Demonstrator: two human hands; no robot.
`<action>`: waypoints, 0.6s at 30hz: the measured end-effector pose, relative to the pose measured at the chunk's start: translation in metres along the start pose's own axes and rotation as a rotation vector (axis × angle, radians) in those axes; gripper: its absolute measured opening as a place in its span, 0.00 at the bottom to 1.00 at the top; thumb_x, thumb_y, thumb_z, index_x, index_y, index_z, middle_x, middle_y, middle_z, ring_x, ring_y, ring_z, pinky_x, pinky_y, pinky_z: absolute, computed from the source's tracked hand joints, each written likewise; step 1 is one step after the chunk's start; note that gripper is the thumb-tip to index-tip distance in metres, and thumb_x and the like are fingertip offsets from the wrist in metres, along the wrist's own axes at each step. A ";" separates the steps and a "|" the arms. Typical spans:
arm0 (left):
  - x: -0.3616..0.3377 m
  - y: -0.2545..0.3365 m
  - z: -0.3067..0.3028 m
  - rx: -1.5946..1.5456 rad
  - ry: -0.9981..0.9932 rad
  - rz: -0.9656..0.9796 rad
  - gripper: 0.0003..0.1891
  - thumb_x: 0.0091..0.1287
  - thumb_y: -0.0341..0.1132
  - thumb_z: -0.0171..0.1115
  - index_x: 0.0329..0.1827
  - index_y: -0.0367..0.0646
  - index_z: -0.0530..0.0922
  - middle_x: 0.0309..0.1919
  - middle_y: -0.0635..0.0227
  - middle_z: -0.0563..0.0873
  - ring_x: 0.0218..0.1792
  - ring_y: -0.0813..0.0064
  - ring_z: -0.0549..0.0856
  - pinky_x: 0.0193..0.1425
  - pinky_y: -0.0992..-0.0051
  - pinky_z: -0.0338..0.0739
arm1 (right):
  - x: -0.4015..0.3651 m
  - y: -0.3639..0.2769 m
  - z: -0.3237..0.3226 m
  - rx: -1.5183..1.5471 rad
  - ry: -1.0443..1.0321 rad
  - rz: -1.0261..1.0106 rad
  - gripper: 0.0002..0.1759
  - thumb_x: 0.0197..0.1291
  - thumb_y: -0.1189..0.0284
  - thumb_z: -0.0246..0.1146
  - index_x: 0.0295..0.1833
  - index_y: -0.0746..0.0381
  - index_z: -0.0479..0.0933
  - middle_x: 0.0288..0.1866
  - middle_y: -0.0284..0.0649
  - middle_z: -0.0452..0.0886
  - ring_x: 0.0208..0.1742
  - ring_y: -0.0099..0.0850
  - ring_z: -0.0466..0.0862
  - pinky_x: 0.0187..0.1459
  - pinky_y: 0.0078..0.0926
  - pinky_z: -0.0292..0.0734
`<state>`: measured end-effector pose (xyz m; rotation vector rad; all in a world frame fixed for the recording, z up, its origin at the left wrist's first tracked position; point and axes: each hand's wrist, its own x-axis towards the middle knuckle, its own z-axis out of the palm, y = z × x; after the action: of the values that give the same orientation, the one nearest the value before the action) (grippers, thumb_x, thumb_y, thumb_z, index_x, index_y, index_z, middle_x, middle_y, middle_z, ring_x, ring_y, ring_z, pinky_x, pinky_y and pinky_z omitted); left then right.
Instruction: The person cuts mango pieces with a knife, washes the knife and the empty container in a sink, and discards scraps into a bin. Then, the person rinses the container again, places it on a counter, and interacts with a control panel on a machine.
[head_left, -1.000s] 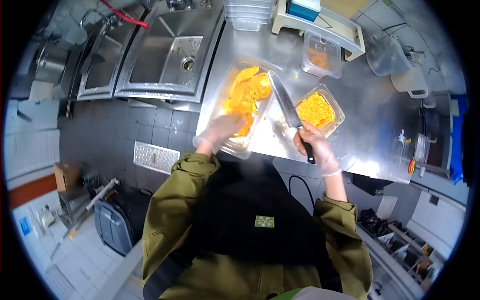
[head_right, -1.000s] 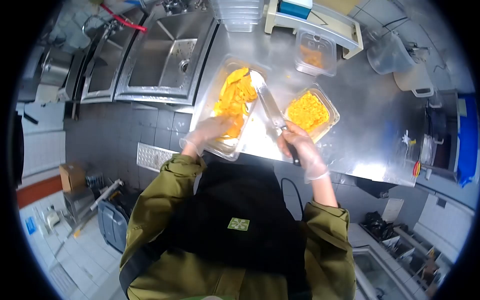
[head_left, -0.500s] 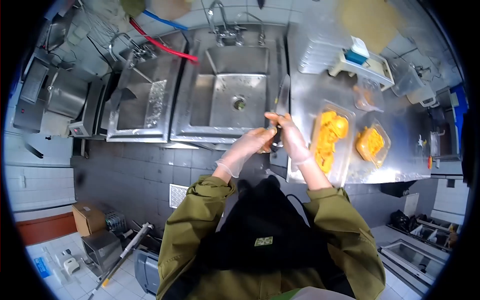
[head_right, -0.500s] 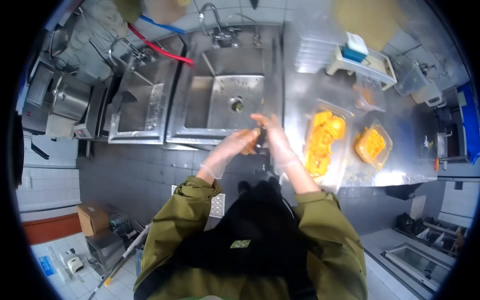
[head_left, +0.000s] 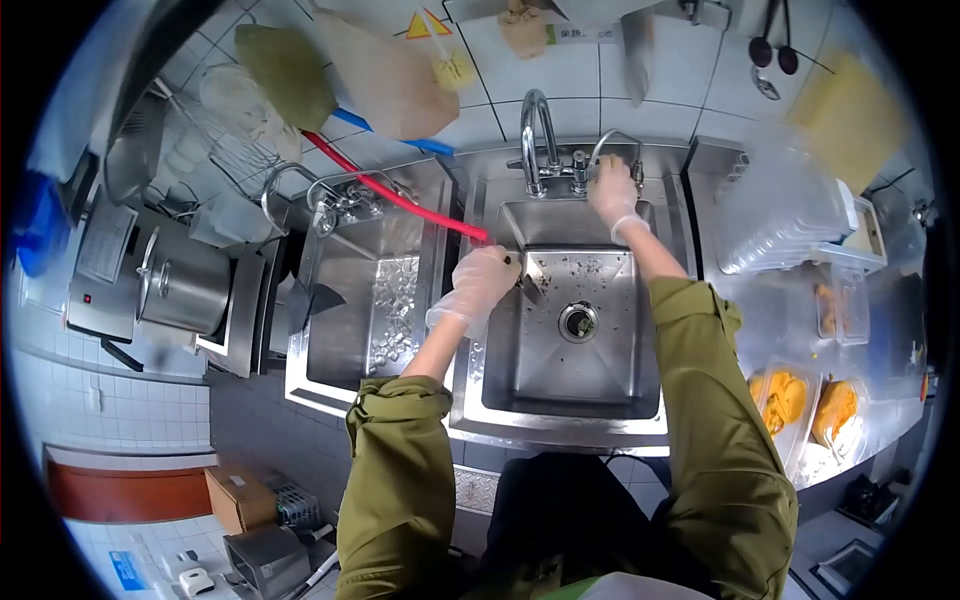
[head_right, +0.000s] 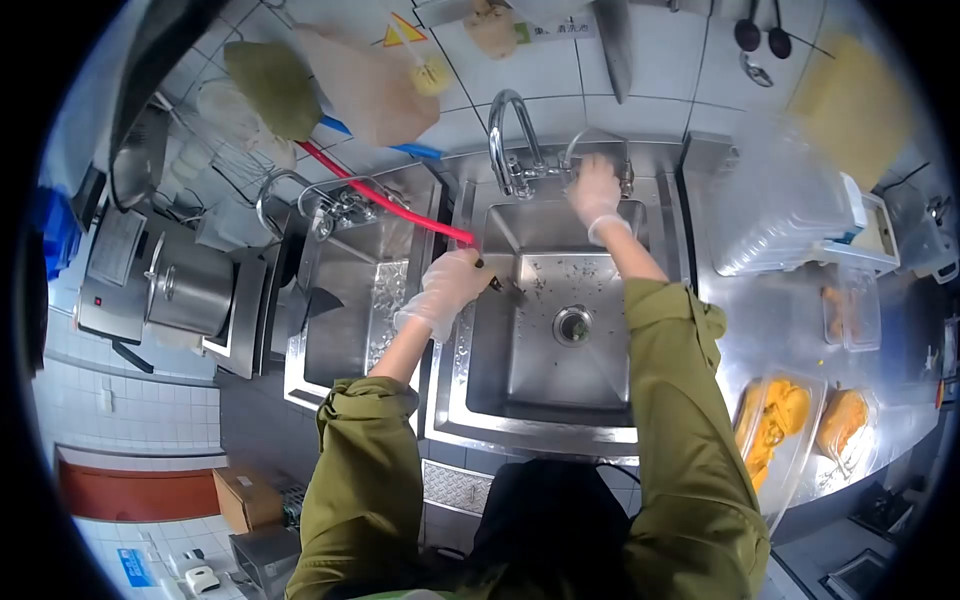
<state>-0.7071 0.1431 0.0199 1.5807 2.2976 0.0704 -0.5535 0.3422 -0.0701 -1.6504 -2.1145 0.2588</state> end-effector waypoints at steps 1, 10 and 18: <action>0.009 0.003 -0.001 0.000 -0.020 0.008 0.16 0.55 0.46 0.54 0.37 0.43 0.81 0.36 0.53 0.82 0.41 0.56 0.81 0.47 0.64 0.75 | 0.014 0.002 0.007 -0.018 -0.052 0.013 0.23 0.51 0.67 0.59 0.53 0.61 0.67 0.53 0.44 0.71 0.56 0.40 0.72 0.53 0.39 0.71; 0.085 0.003 0.034 -0.430 0.076 0.103 0.18 0.53 0.47 0.64 0.42 0.44 0.80 0.32 0.63 0.84 0.35 0.69 0.83 0.41 0.73 0.74 | 0.047 0.017 0.049 -0.010 -0.029 0.052 0.11 0.59 0.64 0.53 0.43 0.57 0.70 0.44 0.46 0.76 0.45 0.45 0.78 0.42 0.43 0.75; 0.100 0.007 0.053 -0.727 -0.039 0.213 0.14 0.58 0.42 0.62 0.43 0.45 0.80 0.30 0.70 0.83 0.32 0.82 0.79 0.39 0.78 0.72 | -0.005 -0.005 0.028 0.005 0.268 -0.030 0.14 0.51 0.71 0.56 0.44 0.62 0.70 0.40 0.47 0.74 0.46 0.44 0.75 0.46 0.42 0.71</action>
<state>-0.7162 0.2289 -0.0534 1.3856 1.7499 0.8150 -0.5691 0.3395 -0.0937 -1.5529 -1.9337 0.0301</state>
